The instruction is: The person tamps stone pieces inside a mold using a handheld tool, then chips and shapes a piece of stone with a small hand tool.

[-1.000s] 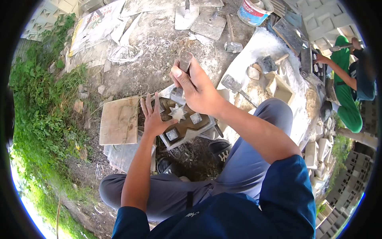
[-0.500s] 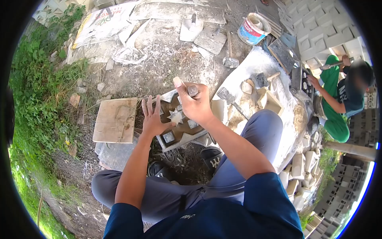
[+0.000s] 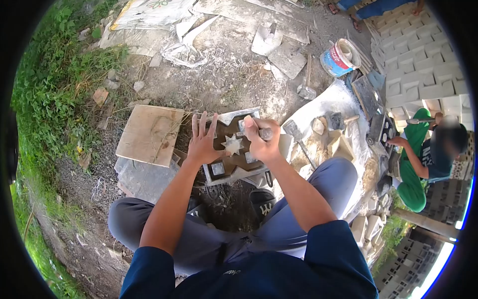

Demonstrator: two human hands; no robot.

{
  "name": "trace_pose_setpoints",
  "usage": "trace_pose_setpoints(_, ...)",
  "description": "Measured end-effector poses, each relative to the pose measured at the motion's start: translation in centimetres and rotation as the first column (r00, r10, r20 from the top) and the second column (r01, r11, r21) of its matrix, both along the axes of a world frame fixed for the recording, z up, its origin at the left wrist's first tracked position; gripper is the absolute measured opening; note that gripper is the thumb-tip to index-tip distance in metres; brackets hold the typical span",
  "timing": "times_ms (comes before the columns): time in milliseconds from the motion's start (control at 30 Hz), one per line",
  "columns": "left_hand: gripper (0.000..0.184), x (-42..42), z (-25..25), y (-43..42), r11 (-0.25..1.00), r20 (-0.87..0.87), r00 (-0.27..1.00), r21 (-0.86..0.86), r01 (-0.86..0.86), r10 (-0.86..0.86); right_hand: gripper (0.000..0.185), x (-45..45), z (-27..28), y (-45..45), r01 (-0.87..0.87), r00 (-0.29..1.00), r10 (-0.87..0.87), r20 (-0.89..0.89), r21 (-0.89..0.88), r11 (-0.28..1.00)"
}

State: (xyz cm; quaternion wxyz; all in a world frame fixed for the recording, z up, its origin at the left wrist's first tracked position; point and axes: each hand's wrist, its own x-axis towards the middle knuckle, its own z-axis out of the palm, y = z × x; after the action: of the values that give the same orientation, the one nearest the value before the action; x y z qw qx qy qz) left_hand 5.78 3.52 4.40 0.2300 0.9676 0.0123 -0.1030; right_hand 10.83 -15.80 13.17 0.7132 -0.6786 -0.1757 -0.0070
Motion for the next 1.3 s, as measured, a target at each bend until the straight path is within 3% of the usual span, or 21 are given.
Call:
trace_pose_setpoints(67,0.139,0.4,0.9,-0.2,0.999,-0.049,0.999,-0.023,0.022,-0.024,0.044,1.0,-4.4,-0.7,0.011,0.993,-0.009,-0.120,0.017,1.000)
trace_pose_setpoints(100,0.138,0.3,1.2,-0.3,1.000,-0.093,0.995,0.005,0.019,-0.019,0.044,1.6,-3.5,-0.6,0.023,0.995,-0.020,-0.099,0.025,0.999)
trace_pose_setpoints(167,0.138,0.7,1.2,-0.3,0.999,-0.134,0.991,0.045,0.015,-0.009,0.042,2.4,-2.4,-0.4,-0.114,0.952,0.080,-0.294,-0.098,0.989)
trace_pose_setpoints(200,0.138,0.5,1.0,-0.3,0.998,-0.136,0.991,0.052,0.017,-0.010,0.042,2.2,-2.1,-0.3,-0.112,0.952,0.080,-0.295,-0.091,0.990)
trace_pose_setpoints(267,0.139,0.4,0.8,-0.2,1.000,-0.097,0.995,0.021,0.020,-0.018,0.043,1.9,-1.3,-0.1,-0.037,0.992,0.023,-0.124,-0.118,0.992)
trace_pose_setpoints(300,0.139,0.4,0.8,-0.1,0.999,-0.095,0.995,0.026,0.020,-0.017,0.045,1.4,0.1,0.1,-0.074,0.981,0.065,-0.182,-0.040,0.996)
trace_pose_setpoints(433,0.139,0.4,0.9,-0.4,1.000,-0.104,0.994,0.024,0.014,-0.012,0.051,0.7,1.0,-1.7,-0.043,0.994,0.038,-0.104,-0.043,0.998)
trace_pose_setpoints(500,0.139,0.5,0.7,-0.4,0.999,-0.112,0.994,0.032,0.019,-0.015,0.058,0.4,1.8,-2.0,-0.138,0.988,0.151,-0.014,0.336,0.932)
trace_pose_setpoints(633,0.140,0.4,0.2,-0.4,1.000,-0.089,0.996,0.016,0.014,-0.012,0.061,-0.4,5.7,-2.1,-0.081,0.994,0.103,-0.041,0.363,0.928)
trace_pose_setpoints(967,0.140,0.4,0.5,-0.4,1.000,-0.088,0.996,0.011,0.023,-0.022,0.061,0.6,4.8,-3.1,-0.236,0.950,0.279,-0.141,0.260,0.936)
trace_pose_setpoints(1033,0.140,0.3,0.4,-0.3,1.000,-0.091,0.996,0.003,0.022,-0.021,0.061,1.6,3.3,-2.8,-0.200,0.919,0.249,-0.305,0.184,0.962)
trace_pose_setpoints(1133,0.139,0.4,0.7,-0.5,1.000,-0.089,0.996,0.007,0.029,-0.028,0.061,2.2,3.5,-2.5,-0.191,0.927,0.211,-0.311,0.095,0.977)
trace_pose_setpoints(1167,0.138,0.6,0.7,-0.3,0.999,-0.094,0.995,0.021,0.034,-0.032,0.061,1.7,4.1,-2.9,-0.282,0.914,0.288,-0.284,0.064,0.957)
trace_pose_setpoints(1200,0.138,0.6,0.1,0.0,1.000,-0.103,0.994,0.017,0.022,-0.021,0.061,1.7,4.7,-2.9,-0.293,0.908,0.298,-0.294,0.063,0.954)
trace_pose_setpoints(1267,0.138,0.0,-1.1,0.0,0.999,0.068,0.997,0.008,0.044,-0.045,0.061,0.8,5.0,-3.1,-0.373,0.885,0.384,-0.265,0.091,0.923)
trace_pose_setpoints(1300,0.138,0.2,0.3,-0.1,0.999,-0.017,0.999,-0.010,0.032,-0.032,0.062,1.3,3.4,-3.0,-0.293,0.870,0.318,-0.377,0.125,0.948)
